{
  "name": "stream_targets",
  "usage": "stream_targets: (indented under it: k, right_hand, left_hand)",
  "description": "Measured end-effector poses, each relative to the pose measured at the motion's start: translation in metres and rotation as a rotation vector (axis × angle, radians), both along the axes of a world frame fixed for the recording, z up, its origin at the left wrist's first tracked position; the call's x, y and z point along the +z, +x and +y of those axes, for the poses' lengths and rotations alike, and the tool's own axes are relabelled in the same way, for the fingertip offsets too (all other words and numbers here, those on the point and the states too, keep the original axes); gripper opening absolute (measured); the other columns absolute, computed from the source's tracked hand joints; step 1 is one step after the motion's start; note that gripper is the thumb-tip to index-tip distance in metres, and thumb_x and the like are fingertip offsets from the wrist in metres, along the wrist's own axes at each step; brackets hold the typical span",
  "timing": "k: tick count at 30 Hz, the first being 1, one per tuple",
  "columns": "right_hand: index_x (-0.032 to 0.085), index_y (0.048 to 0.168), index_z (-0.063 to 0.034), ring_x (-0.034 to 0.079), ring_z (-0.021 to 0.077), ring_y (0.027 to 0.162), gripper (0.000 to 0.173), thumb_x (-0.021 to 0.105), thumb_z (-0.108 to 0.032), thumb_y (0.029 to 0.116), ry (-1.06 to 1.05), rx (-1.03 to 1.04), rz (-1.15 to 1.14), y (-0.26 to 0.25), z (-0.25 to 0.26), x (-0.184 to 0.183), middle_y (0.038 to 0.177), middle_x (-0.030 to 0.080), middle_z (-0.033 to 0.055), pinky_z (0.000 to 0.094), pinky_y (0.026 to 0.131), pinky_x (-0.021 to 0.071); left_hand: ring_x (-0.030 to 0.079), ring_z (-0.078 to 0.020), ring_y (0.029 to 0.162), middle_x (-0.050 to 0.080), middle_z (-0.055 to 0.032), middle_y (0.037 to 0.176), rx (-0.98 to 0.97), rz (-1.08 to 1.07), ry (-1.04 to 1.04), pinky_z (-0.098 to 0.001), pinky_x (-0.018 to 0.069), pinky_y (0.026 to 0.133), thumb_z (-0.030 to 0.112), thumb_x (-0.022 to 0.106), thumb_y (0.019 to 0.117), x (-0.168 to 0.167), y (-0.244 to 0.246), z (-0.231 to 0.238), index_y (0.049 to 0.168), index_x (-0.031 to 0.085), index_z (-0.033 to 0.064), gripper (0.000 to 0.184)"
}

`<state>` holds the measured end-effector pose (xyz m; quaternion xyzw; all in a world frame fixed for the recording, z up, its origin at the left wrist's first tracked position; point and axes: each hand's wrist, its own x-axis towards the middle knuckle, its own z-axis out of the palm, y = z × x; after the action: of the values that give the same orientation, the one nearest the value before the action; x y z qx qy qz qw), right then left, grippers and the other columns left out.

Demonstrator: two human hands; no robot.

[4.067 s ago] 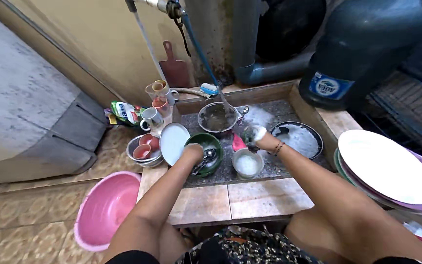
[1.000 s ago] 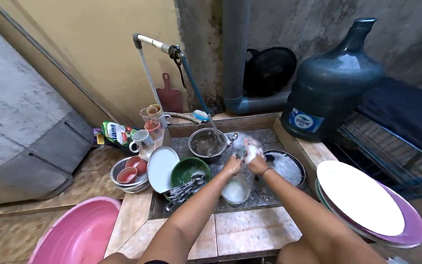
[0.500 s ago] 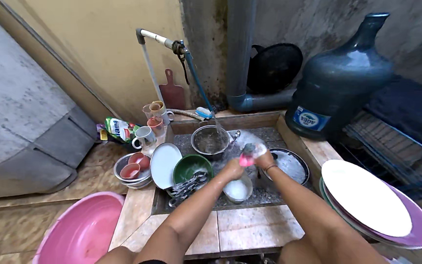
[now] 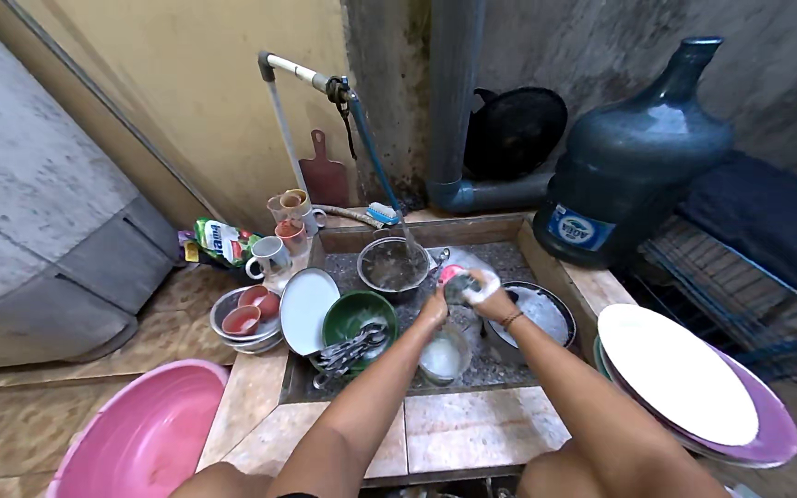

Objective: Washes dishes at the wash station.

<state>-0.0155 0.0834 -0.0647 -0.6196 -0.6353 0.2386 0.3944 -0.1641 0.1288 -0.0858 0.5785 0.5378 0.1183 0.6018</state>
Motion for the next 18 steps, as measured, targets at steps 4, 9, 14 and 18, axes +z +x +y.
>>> stream_targets:
  k: [4,9,14,18]
  right_hand:
    - [0.051,0.143,0.0049,0.059,0.0308,0.130,0.065,0.075,-0.011,0.0842,-0.081,-0.097,-0.130,-0.019,0.008,-0.011,0.138,0.060,0.0231,0.0445,0.113,0.0447]
    - [0.035,0.155,0.0038,0.034,0.0413,0.150,0.082,0.074,-0.022,0.0869,-0.111,-0.307,-0.178,-0.026,0.014,-0.010,0.159,0.035,0.0293,0.0525,0.123,0.0304]
    - [0.033,0.159,0.0003,0.029,0.0408,0.152,0.081,0.071,-0.017,0.0891,-0.075,-0.145,-0.187,-0.030,0.016,-0.020,0.162,0.031,0.0297,0.0505,0.125,0.0259]
    - [0.051,0.143,0.0062,0.055,0.0324,0.134,0.069,0.079,-0.008,0.0816,-0.024,-0.211,-0.032,-0.007,0.023,-0.035,0.142,0.057,0.0253,0.0435,0.117,0.0423]
  left_hand:
    - [0.062,-0.0363,0.102,0.060,-0.0278,0.120,-0.093,0.069,0.215,-0.0519,0.0500,0.092,0.040,0.007,0.1135,0.003,-0.008,0.000,0.139,0.051,-0.0069,0.069]
    - [0.052,-0.0405,0.136,0.054,-0.0314,0.142,-0.192,0.067,0.353,-0.0564,0.0379,0.115,0.043,0.010,0.1132,0.006,-0.016,-0.008,0.141,0.051,-0.0088,0.072]
    - [0.060,-0.0389,0.123,0.062,-0.0294,0.128,-0.232,0.159,0.441,-0.0544,0.0459,0.107,0.041,0.026,0.1135,0.016,-0.022,-0.011,0.132,0.056,-0.0088,0.061]
    - [0.063,-0.0380,0.122,0.065,-0.0270,0.127,-0.310,0.165,0.485,-0.0542,0.0477,0.107,0.042,0.037,0.1120,0.013,-0.026,-0.014,0.146,0.048,-0.0016,0.056]
